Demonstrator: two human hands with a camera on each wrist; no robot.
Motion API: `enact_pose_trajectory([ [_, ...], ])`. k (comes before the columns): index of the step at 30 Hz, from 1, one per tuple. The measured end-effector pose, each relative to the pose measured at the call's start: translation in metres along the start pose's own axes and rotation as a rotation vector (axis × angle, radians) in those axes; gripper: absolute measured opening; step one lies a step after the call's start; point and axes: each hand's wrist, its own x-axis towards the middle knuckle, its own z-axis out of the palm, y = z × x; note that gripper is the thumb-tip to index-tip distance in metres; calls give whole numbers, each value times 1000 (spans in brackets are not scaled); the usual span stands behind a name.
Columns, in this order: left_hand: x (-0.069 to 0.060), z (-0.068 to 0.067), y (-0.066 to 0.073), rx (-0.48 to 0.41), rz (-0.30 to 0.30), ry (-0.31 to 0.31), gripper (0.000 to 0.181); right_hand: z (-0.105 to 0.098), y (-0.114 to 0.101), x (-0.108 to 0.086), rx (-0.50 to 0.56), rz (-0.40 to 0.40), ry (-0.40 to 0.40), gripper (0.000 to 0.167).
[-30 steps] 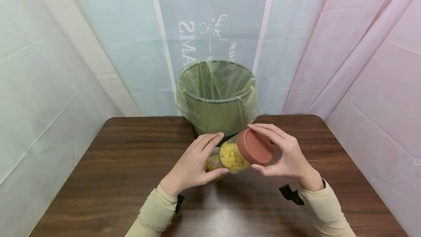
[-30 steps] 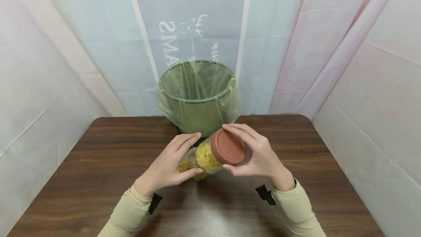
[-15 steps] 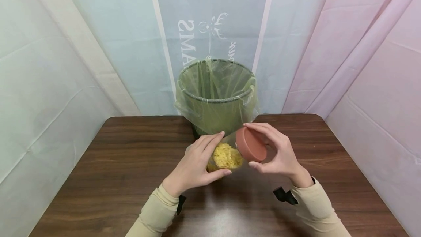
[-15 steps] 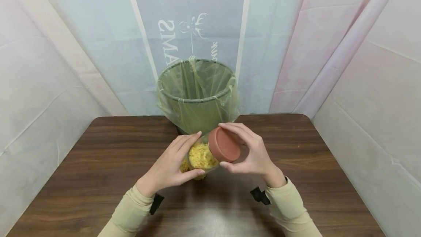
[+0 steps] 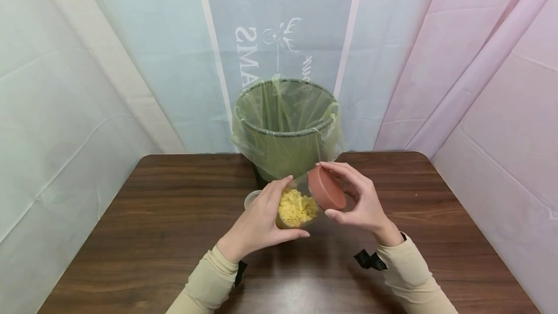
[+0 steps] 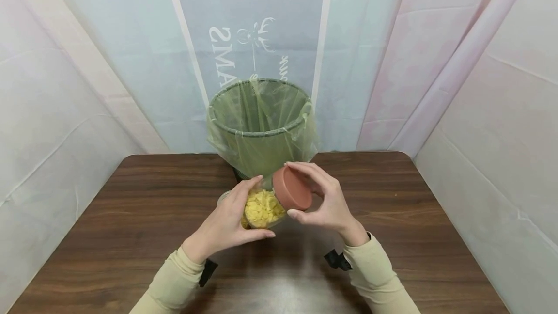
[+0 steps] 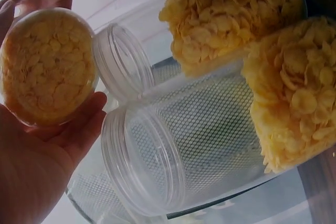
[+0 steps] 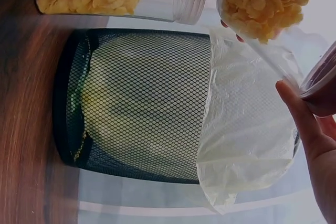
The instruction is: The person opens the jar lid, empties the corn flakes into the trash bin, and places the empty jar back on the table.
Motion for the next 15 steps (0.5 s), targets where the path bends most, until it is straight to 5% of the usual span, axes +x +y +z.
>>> enact_pose_trajectory([
  [15, 0, 7, 2, 6, -30, 76, 107, 2, -10, 3, 1, 74, -57, 76],
])
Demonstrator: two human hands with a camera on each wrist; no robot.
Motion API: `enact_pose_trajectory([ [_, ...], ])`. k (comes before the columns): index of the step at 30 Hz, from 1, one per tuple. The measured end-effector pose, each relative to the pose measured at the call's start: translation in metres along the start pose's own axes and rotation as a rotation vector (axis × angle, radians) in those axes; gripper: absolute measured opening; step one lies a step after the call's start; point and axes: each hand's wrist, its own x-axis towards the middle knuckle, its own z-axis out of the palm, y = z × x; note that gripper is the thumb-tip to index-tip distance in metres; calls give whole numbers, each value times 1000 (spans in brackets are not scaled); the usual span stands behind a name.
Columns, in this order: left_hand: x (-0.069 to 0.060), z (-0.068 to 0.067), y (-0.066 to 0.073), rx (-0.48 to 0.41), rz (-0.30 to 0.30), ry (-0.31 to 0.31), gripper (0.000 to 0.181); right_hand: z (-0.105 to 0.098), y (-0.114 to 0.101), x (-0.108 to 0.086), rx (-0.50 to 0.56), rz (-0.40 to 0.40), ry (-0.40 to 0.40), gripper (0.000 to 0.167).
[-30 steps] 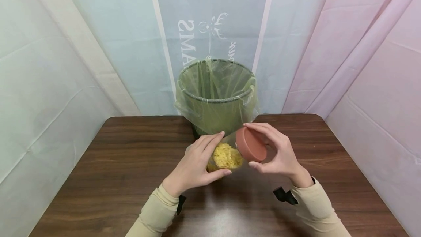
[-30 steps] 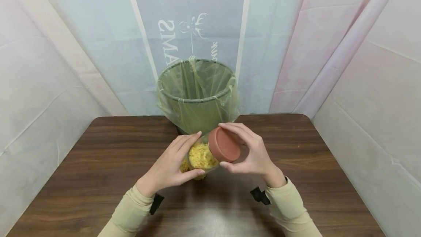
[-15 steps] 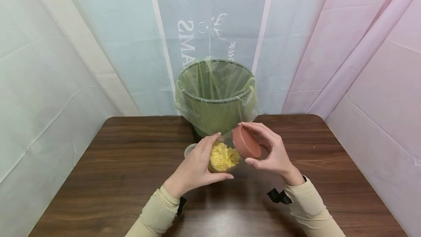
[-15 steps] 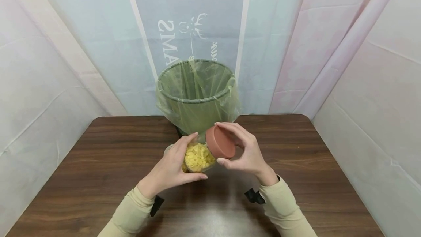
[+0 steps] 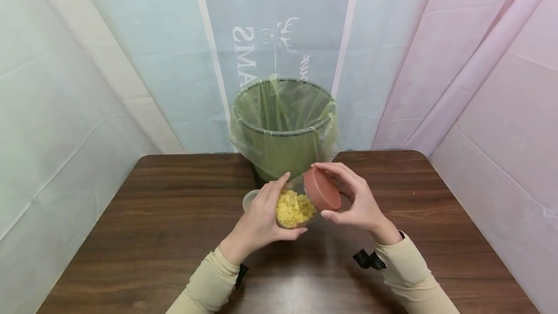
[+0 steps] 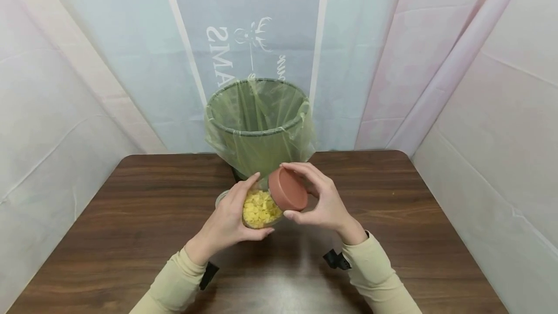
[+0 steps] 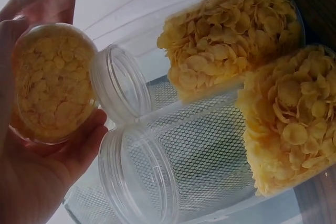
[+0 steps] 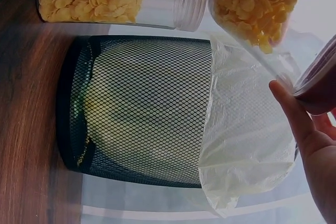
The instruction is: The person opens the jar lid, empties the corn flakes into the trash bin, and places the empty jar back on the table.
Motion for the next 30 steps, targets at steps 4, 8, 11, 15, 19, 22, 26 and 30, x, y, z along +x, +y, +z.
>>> enact_pose_trajectory([
  [4, 0, 0, 0, 33, 18, 24, 103, -1, 8, -4, 1, 0, -16, 78],
  [8, -1, -2, 3, 44, 22, 49, 99, -3, 15, -8, 12, -2, -25, 80],
  [11, -1, -4, 5, 53, 26, 74, 98, -3, 14, -7, 31, 3, -32, 79],
  [15, 0, -5, 8, 80, 28, 103, 98, -2, 12, -5, 47, 19, -27, 63],
  [19, 1, -5, 9, 119, 34, 127, 99, 2, 3, 0, -3, 63, -1, 46],
  [22, 1, -5, 10, 144, 41, 144, 99, 6, -5, 2, -58, 156, 18, 42],
  [26, 2, -4, 11, 172, 50, 164, 100, 10, -17, 5, -217, 301, 43, 39],
  [30, 2, -4, 12, 201, 55, 181, 100, 14, -25, 7, -380, 424, 56, 37],
])
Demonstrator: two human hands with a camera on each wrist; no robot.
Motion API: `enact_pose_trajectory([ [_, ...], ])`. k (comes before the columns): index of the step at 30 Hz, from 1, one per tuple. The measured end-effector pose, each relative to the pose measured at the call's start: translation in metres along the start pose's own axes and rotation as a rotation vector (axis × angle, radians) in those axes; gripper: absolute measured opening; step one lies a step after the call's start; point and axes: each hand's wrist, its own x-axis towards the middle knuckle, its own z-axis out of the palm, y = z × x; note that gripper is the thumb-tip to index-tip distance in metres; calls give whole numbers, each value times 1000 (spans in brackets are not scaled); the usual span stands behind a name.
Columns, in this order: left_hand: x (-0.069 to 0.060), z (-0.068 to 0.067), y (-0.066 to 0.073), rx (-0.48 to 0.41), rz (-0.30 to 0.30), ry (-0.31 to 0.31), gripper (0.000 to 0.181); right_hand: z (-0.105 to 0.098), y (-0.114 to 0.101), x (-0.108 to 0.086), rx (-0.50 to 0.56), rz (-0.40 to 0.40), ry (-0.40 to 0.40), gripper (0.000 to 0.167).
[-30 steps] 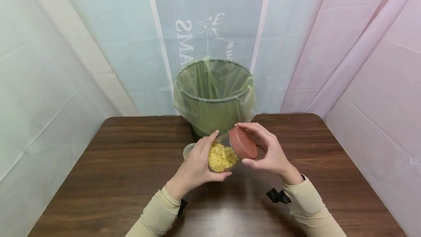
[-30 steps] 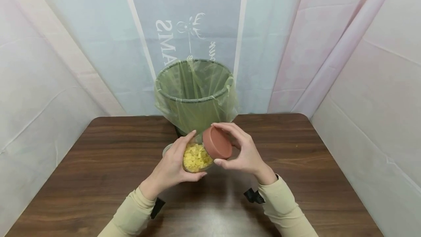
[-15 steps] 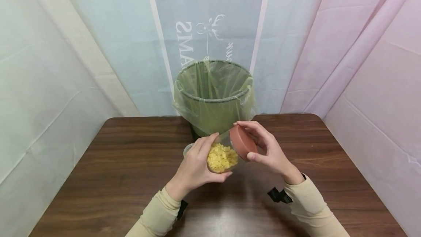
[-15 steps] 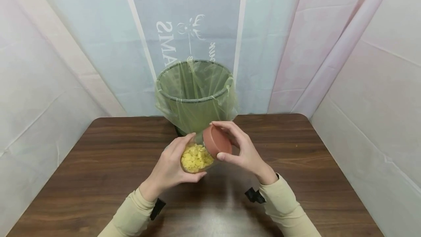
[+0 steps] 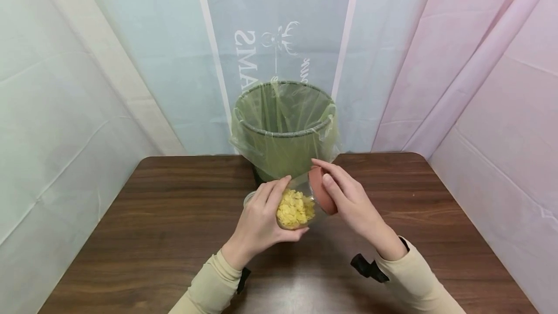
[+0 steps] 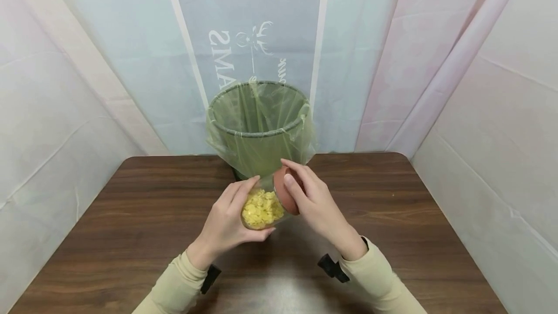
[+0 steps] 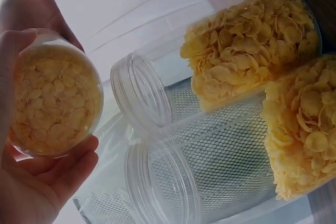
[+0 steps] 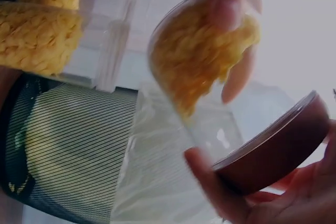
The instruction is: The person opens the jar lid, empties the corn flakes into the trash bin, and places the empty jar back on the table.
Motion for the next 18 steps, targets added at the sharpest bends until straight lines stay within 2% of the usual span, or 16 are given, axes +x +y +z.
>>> enact_pose_trajectory([
  [4, -1, 0, 1, 22, 10, 9, 100, 4, -5, -2, -74, 26, 36, 39],
  [11, -1, 0, 2, 43, 23, 17, 101, 11, -6, -5, -167, -66, 127, 41],
  [18, 0, -1, 4, 11, 27, 17, 98, 12, -5, -6, -171, -116, 207, 33],
])
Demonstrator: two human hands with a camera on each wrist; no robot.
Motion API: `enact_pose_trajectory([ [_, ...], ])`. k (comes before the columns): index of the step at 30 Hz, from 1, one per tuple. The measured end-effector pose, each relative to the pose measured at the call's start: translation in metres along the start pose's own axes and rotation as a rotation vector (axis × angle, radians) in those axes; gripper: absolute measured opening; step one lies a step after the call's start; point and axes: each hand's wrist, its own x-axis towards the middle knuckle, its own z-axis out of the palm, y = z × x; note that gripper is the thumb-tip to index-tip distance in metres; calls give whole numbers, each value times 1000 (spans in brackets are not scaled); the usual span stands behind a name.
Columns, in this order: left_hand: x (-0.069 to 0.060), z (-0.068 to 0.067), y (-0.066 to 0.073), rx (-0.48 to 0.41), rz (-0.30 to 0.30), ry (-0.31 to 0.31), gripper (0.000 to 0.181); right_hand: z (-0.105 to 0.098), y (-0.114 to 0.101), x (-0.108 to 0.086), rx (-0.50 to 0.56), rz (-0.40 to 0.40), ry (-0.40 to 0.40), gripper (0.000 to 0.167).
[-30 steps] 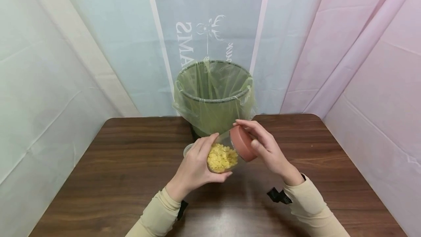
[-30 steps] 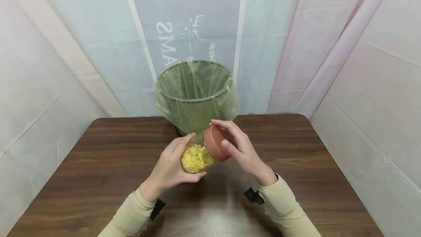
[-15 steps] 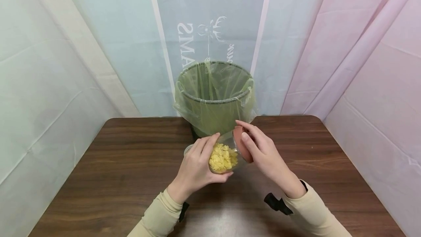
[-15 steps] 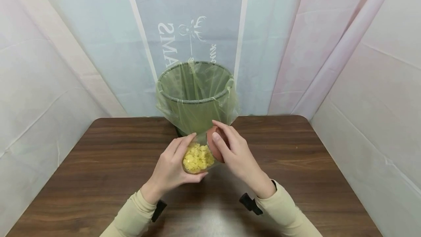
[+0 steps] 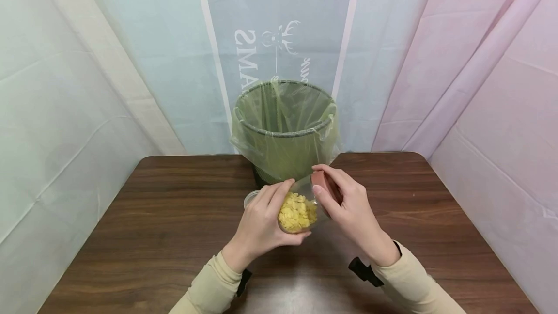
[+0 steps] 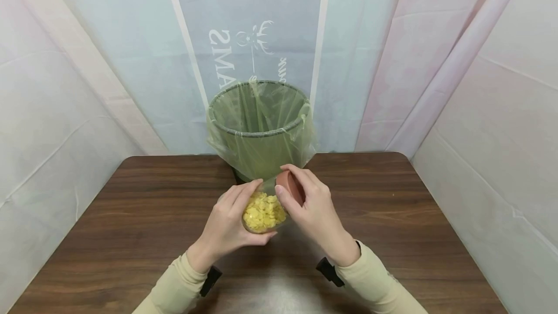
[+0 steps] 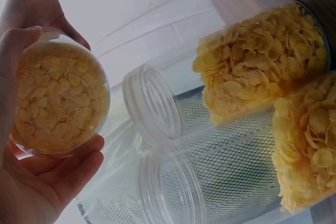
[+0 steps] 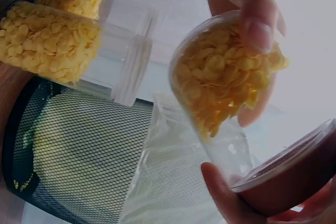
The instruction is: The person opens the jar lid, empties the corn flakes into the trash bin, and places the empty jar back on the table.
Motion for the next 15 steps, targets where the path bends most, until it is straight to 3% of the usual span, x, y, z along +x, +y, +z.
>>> enact_pose_trajectory([
  [15, 4, -7, -4, -42, 28, -27, 96, 3, 6, -3, 44, -93, 80, 33],
])
